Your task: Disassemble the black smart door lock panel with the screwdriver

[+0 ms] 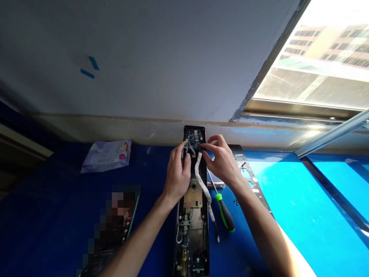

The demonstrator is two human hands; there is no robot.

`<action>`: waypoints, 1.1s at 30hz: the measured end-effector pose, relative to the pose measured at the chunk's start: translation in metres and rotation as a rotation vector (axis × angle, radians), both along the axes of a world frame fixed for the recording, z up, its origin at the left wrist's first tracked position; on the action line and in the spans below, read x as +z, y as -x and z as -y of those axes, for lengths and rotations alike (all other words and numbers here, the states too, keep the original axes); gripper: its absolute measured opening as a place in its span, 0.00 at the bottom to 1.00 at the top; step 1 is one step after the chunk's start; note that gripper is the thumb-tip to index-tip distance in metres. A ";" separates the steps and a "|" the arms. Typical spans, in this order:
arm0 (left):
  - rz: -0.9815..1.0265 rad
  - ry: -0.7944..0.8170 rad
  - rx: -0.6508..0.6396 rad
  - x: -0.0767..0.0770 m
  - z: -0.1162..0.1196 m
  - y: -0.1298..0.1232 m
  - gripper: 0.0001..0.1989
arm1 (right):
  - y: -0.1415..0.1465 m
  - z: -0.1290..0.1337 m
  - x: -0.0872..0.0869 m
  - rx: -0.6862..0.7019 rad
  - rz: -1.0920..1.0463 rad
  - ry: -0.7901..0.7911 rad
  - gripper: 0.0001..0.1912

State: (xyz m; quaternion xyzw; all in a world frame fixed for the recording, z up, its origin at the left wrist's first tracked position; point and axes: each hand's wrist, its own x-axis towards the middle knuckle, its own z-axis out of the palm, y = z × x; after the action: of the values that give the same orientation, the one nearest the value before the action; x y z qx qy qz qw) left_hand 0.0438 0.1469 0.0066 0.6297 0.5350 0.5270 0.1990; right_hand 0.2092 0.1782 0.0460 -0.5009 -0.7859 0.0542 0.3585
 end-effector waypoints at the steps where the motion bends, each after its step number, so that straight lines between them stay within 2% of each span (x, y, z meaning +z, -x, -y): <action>1: -0.002 -0.004 -0.001 0.000 0.000 0.000 0.20 | 0.001 -0.001 -0.001 -0.009 0.004 0.007 0.08; 3: -0.006 -0.008 -0.002 -0.001 -0.001 0.001 0.20 | 0.005 -0.003 -0.005 -0.033 -0.002 0.017 0.05; 7: -0.020 -0.014 -0.006 -0.002 -0.002 0.001 0.20 | 0.014 -0.008 -0.015 -0.102 -0.059 0.009 0.10; 12: -0.032 -0.037 0.011 -0.002 -0.001 0.001 0.19 | 0.025 -0.008 -0.023 -0.162 -0.139 -0.041 0.10; 22: -0.061 -0.058 -0.020 -0.006 -0.005 0.001 0.21 | 0.032 -0.006 -0.022 -0.079 -0.230 -0.111 0.12; 24: -0.118 -0.084 0.027 0.000 -0.001 0.001 0.23 | 0.030 -0.003 -0.019 -0.071 -0.260 -0.101 0.11; 27: -0.269 -0.222 0.094 0.020 0.010 0.002 0.25 | 0.023 0.005 -0.009 -0.038 -0.294 -0.062 0.09; 29: -0.332 -0.352 -0.033 0.037 0.018 0.003 0.21 | 0.015 0.013 0.000 0.007 -0.308 -0.012 0.10; 33: -0.377 -0.528 -0.168 0.062 0.029 -0.002 0.12 | -0.004 0.029 0.014 0.101 -0.351 0.139 0.11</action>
State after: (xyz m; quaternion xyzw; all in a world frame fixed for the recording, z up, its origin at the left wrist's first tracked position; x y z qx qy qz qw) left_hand 0.0458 0.1183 0.0688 0.7877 0.3539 0.5032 -0.0309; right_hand 0.2130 0.1495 0.0602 -0.4670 -0.7300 0.2127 0.4514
